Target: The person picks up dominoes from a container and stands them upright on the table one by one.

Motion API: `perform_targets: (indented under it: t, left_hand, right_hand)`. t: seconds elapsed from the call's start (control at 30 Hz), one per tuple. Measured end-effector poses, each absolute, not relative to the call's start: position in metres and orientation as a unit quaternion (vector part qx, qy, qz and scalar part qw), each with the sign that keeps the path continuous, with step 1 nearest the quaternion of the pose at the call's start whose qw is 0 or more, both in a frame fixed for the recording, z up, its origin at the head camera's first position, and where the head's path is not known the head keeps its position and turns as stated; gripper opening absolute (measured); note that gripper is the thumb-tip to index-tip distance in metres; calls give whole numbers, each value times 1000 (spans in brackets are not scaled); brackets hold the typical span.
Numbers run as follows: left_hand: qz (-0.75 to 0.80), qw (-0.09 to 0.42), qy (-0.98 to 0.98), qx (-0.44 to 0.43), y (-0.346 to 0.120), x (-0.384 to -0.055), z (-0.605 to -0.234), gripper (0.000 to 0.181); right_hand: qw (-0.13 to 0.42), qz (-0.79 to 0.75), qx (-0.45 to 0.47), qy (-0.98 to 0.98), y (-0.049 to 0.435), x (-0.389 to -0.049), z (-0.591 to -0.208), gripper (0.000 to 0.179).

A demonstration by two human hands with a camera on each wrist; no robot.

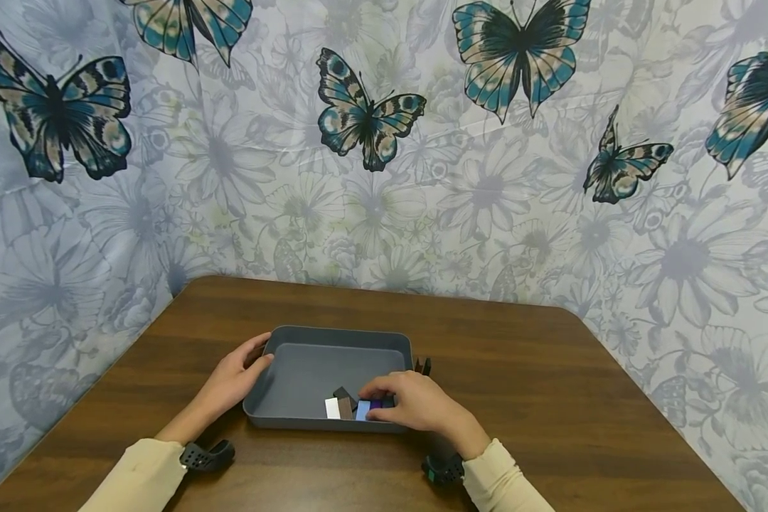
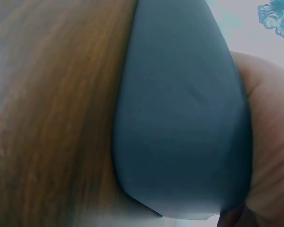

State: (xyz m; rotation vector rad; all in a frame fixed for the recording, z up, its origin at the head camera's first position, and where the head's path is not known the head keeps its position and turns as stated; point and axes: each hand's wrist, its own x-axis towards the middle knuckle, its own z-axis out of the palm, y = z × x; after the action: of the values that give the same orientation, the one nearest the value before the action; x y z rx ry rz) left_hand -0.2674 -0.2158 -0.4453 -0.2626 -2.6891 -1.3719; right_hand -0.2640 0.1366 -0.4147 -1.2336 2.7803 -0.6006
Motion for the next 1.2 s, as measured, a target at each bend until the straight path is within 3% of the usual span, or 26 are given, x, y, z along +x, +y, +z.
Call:
perform_targets:
  t: [0.5, 0.93, 1.2]
  left_hand:
    - [-418, 45, -896, -142, -224, -253, -448, 73]
    - [-371, -12, -909, -190, -235, -247, -444, 104]
    - [-354, -25, -916, -185, -236, -245, -445, 110]
  right_hand:
    - [40, -190, -404, 894, 135, -263, -415, 36]
    - [20, -188, -402, 896, 136, -264, -413, 32]
    - [24, -235, -413, 879, 137, -264, -415, 30]
